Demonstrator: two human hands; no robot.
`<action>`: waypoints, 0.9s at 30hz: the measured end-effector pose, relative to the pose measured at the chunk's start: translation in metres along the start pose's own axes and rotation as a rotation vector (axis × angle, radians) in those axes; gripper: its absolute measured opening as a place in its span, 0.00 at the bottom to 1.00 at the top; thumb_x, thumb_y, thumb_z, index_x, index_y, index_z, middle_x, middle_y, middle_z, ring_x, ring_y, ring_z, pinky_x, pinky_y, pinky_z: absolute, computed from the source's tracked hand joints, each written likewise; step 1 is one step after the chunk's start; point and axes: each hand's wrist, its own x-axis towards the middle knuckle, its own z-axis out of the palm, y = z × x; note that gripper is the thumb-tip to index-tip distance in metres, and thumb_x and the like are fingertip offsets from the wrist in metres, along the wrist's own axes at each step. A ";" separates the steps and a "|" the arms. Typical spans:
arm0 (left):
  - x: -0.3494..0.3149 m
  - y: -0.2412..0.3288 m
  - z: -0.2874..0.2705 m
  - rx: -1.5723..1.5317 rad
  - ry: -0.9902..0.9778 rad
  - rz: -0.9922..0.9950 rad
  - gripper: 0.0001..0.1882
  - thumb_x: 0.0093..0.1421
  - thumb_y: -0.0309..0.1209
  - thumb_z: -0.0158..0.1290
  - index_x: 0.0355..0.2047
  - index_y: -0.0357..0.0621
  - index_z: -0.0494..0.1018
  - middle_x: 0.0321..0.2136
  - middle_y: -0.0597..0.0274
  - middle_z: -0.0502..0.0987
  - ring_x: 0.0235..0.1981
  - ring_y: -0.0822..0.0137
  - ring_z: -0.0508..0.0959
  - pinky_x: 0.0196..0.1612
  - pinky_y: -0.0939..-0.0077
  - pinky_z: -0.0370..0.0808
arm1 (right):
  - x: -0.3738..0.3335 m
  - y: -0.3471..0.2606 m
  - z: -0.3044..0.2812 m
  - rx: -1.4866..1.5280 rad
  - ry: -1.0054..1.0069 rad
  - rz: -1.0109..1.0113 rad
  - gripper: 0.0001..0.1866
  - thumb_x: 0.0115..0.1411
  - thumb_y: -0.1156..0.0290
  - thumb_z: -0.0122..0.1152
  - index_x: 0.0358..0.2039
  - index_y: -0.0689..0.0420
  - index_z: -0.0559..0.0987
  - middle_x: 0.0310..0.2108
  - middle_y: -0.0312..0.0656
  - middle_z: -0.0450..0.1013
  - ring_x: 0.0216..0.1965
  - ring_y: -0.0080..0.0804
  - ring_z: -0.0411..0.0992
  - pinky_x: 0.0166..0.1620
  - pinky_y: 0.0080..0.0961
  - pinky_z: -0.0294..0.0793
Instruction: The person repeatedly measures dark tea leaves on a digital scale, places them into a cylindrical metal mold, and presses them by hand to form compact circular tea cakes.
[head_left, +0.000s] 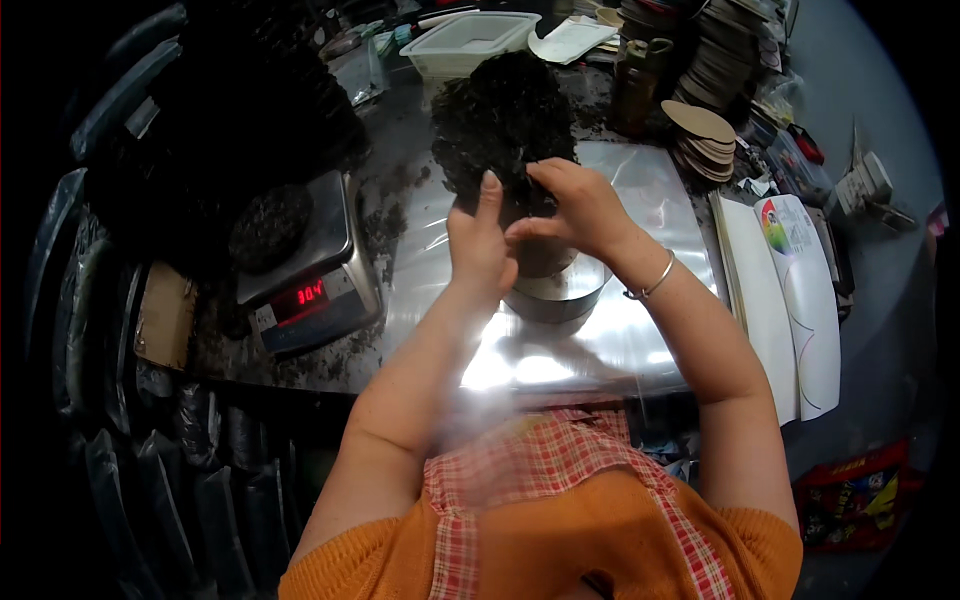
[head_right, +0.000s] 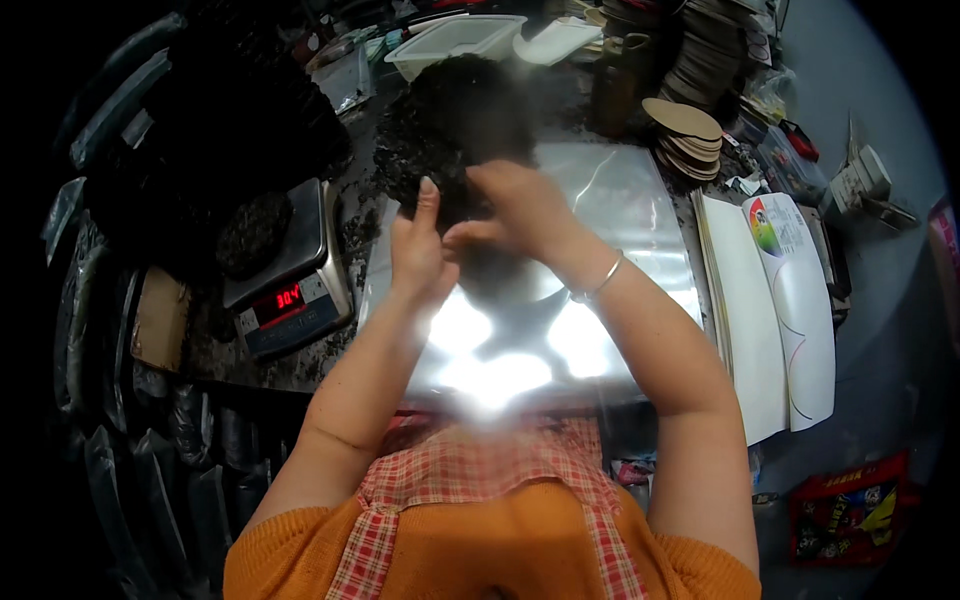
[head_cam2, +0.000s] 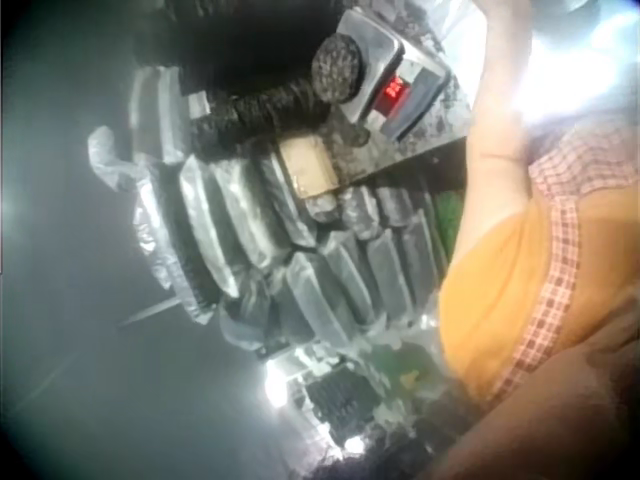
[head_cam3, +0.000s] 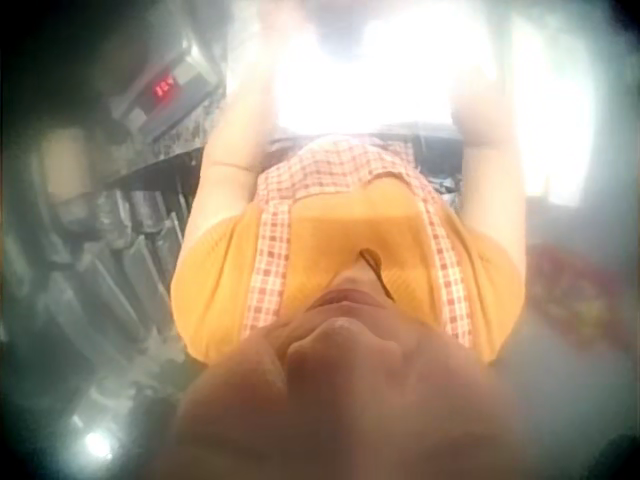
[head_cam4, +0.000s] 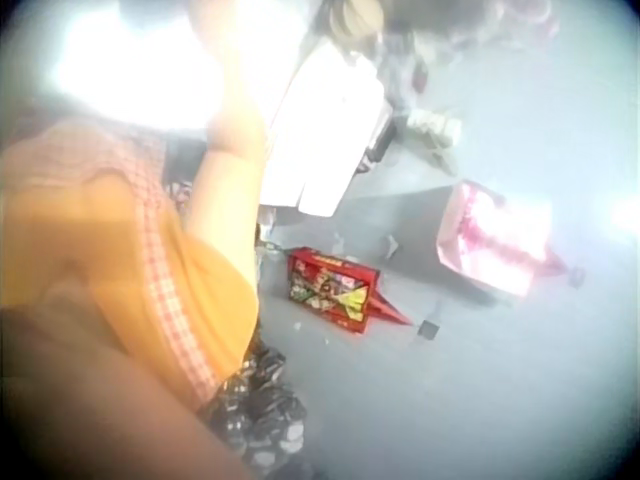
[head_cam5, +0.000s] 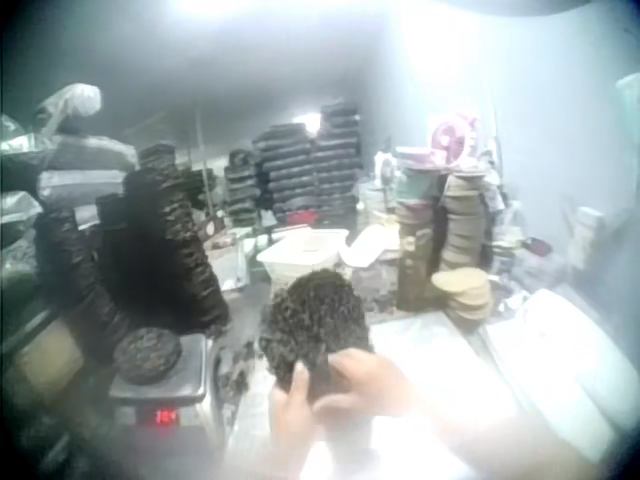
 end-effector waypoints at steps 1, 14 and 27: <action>0.003 0.001 -0.004 0.081 0.002 0.062 0.21 0.59 0.41 0.47 0.46 0.38 0.65 0.40 0.57 0.73 0.40 0.64 0.74 0.45 0.70 0.72 | 0.004 -0.001 0.003 0.019 -0.027 0.004 0.27 0.40 0.58 0.69 0.38 0.62 0.74 0.34 0.48 0.72 0.34 0.46 0.71 0.37 0.29 0.72; 0.007 0.047 -0.056 1.034 -0.047 0.782 0.15 0.55 0.27 0.52 0.43 0.38 0.68 0.40 0.56 0.75 0.41 0.64 0.75 0.46 0.73 0.71 | -0.062 0.019 -0.010 -0.231 -0.890 0.018 0.10 0.45 0.71 0.60 0.32 0.51 0.78 0.31 0.37 0.74 0.31 0.38 0.73 0.33 0.31 0.73; 0.024 -0.005 -0.008 1.817 -1.148 -0.101 0.32 0.45 0.47 0.59 0.43 0.35 0.66 0.49 0.44 0.66 0.51 0.47 0.65 0.53 0.65 0.64 | -0.041 0.053 0.001 -0.211 -0.852 0.164 0.41 0.32 0.56 0.71 0.49 0.59 0.68 0.41 0.47 0.70 0.40 0.43 0.71 0.41 0.33 0.71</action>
